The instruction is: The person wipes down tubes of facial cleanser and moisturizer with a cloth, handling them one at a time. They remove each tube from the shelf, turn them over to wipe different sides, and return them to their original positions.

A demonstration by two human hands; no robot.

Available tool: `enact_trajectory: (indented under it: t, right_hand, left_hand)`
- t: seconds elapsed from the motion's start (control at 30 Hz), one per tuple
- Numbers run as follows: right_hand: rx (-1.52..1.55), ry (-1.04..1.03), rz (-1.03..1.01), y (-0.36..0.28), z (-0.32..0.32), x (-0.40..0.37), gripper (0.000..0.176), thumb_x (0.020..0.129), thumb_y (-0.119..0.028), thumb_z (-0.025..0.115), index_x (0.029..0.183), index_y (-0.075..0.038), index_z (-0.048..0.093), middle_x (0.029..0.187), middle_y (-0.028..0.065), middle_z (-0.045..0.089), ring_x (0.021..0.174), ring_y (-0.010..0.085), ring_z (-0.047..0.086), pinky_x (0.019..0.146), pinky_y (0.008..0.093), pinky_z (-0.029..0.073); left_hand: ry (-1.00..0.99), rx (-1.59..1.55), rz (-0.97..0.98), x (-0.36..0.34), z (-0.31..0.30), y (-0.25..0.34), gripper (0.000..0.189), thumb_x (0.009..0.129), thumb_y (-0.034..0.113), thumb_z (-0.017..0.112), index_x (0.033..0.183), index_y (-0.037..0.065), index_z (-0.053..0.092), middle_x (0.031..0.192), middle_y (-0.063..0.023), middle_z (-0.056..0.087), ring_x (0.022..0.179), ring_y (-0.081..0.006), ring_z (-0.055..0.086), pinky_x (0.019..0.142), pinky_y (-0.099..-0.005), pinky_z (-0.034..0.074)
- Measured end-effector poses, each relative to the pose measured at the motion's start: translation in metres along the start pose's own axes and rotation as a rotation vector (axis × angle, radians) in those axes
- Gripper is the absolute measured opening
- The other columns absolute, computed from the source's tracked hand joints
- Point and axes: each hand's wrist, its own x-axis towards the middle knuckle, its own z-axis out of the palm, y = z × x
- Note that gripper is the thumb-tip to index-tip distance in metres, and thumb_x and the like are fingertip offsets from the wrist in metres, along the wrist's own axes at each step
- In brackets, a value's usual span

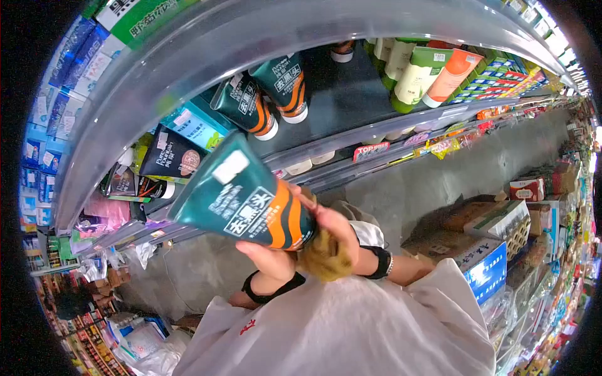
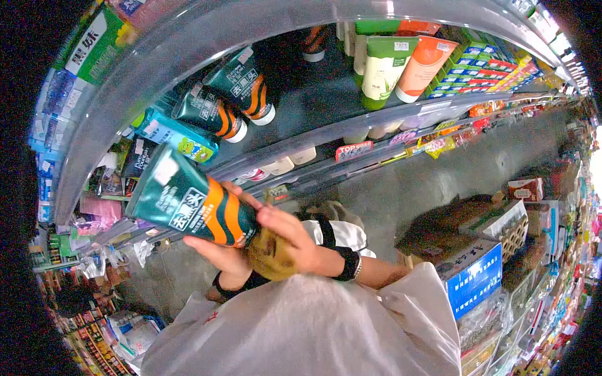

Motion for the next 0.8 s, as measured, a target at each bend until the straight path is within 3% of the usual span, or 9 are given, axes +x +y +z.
enact_trajectory:
  t: [0.07,0.17,0.23,0.3,0.37,0.43,0.57,0.7,0.8]
  right_hand:
    - [0.989,0.525,0.656,-0.006,0.008,0.006,0.048,0.083,-0.023,0.045,0.124,-0.003,0.029,0.122,0.0093,0.038,0.113,0.018,0.035,0.093,0.0355,0.029]
    - [0.672,0.511,0.58,-0.036,-0.013,0.039,0.047,0.084,-0.026,0.043,0.122,-0.002,0.031,0.118,0.0086,0.041,0.106,0.0184,0.043,0.088,0.0342,0.036]
    - [0.914,0.558,0.832,-0.043,-0.02,0.051,0.047,0.084,-0.031,0.044,0.119,-0.002,0.034,0.111,0.0081,0.047,0.098,0.019,0.049,0.083,0.032,0.041]
    - [1.21,0.62,1.123,-0.046,-0.022,0.062,0.044,0.083,-0.033,0.044,0.114,-0.002,0.039,0.102,0.0104,0.052,0.092,0.0204,0.053,0.079,0.0324,0.044]
    - [1.304,0.621,1.15,-0.047,-0.031,0.065,0.04,0.084,-0.031,0.045,0.11,-0.002,0.042,0.097,0.0105,0.055,0.086,0.0196,0.056,0.075,0.0314,0.046]
    - [1.008,0.382,1.214,-0.039,-0.036,0.057,0.038,0.083,-0.03,0.047,0.109,-0.002,0.043,0.096,0.0082,0.055,0.082,0.0164,0.057,0.069,0.029,0.048]
    - [0.829,0.251,1.205,-0.037,-0.033,0.052,0.035,0.081,-0.026,0.053,0.104,-0.001,0.047,0.087,0.0063,0.057,0.072,0.0127,0.057,0.061,0.0272,0.049]
    - [0.829,0.292,1.28,-0.028,-0.032,0.045,0.035,0.08,-0.03,0.053,0.102,-0.003,0.049,0.084,0.0062,0.058,0.069,0.0136,0.058,0.06,0.0277,0.049]
    - [1.102,0.387,1.451,-0.015,-0.025,0.039,0.039,0.08,-0.037,0.05,0.103,-0.005,0.049,0.088,0.0069,0.058,0.071,0.0157,0.058,0.062,0.0291,0.049]
  left_hand:
    - [0.134,0.109,0.168,0.002,0.008,-0.001,0.088,0.069,0.074,0.021,0.124,0.005,0.023,0.103,-0.0107,0.042,0.075,-0.0245,0.05,0.069,-0.035,0.041]
    - [0.105,0.075,0.458,-0.001,0.008,-0.017,0.088,0.069,0.074,0.02,0.124,0.005,0.022,0.105,-0.011,0.041,0.074,-0.0262,0.051,0.069,-0.0354,0.042]
    - [-0.178,0.507,0.641,0.003,-0.021,-0.016,0.087,0.07,0.073,0.023,0.121,0.003,0.022,0.11,-0.0134,0.036,0.079,-0.0289,0.052,0.071,-0.0374,0.043]
    - [-0.442,0.719,0.6,0.008,-0.035,0.01,0.066,0.065,0.036,0.067,0.108,-0.004,0.037,0.102,-0.0157,0.047,0.089,-0.0217,0.053,0.074,-0.0309,0.044]
    - [-0.251,0.363,0.559,0.006,-0.018,-0.003,0.066,0.059,0.022,0.075,0.108,-0.002,0.038,0.104,-0.0155,0.047,0.09,-0.0245,0.052,0.076,-0.0307,0.043]
    - [-0.244,0.434,0.198,-0.005,-0.024,0.012,0.064,0.062,0.026,0.073,0.107,-0.002,0.037,0.103,-0.016,0.047,0.087,-0.0262,0.053,0.076,-0.0326,0.043]
    - [-0.394,0.642,0.516,-0.007,-0.052,-0.003,0.059,0.071,0.025,0.064,0.116,0.007,0.031,0.102,-0.0171,0.045,0.094,-0.0289,0.046,0.078,-0.0383,0.039]
    - [-0.36,0.794,0.414,-0.017,-0.056,0.001,0.071,0.074,0.026,0.06,0.129,0.025,0.015,0.109,-0.0178,0.04,0.092,-0.0309,0.046,0.079,-0.0409,0.038]
    - [-0.333,0.736,0.518,-0.021,-0.051,-0.014,0.065,0.076,0.032,0.057,0.127,0.023,0.019,0.106,-0.0168,0.043,0.088,-0.0299,0.049,0.074,-0.039,0.035]
